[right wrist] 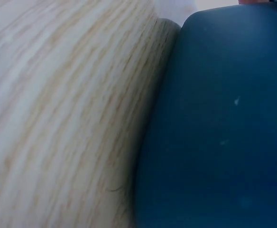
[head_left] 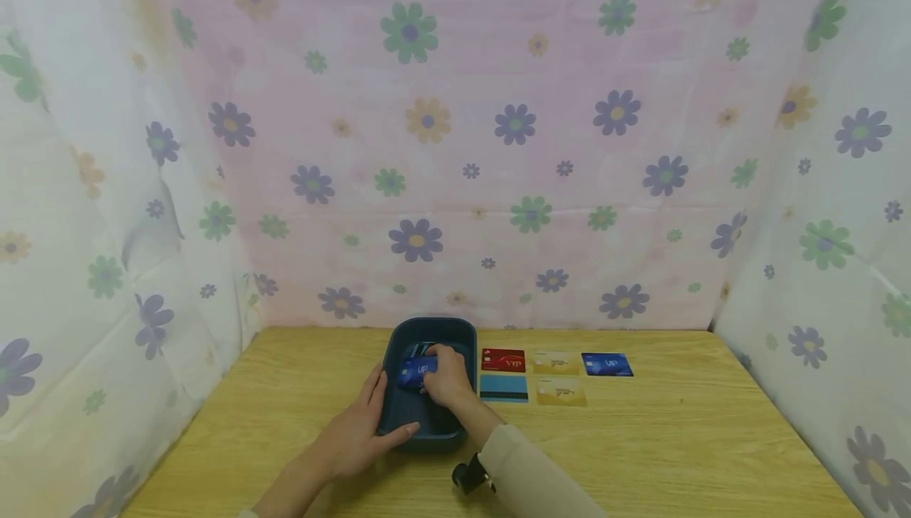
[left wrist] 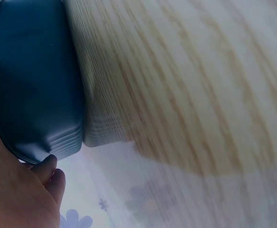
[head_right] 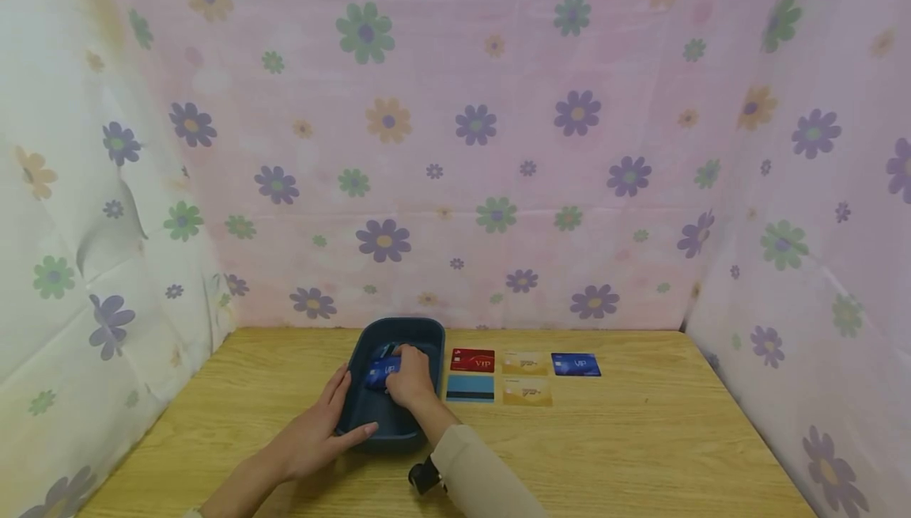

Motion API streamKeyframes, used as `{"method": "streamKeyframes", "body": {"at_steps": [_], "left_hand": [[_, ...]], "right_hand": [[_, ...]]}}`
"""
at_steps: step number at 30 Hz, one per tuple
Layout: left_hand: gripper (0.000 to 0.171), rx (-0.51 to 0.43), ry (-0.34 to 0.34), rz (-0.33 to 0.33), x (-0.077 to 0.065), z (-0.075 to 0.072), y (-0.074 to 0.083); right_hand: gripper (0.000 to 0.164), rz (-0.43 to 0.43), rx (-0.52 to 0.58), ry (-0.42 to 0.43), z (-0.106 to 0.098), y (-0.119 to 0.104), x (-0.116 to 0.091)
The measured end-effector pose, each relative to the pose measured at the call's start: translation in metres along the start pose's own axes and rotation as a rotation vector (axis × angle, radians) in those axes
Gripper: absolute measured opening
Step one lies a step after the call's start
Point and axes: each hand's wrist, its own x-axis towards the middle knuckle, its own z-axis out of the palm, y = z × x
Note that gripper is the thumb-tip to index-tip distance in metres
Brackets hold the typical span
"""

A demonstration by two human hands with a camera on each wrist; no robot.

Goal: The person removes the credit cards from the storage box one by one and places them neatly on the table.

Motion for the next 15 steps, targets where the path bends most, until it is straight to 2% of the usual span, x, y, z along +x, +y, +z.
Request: {"method": "streamKeyframes", "body": {"at_steps": [9, 15], "left_hand": [[0.111, -0.005, -0.008, 0.007, 0.0006, -0.002, 0.0023], [0.111, 0.0, -0.012, 0.006, 0.0005, -0.0007, 0.001]], "right_hand": [[0.039, -0.094, 0.018, -0.016, -0.0002, -0.0028, -0.0014], [0.036, -0.117, 0.049, -0.047, -0.0033, -0.0061, -0.0061]]}}
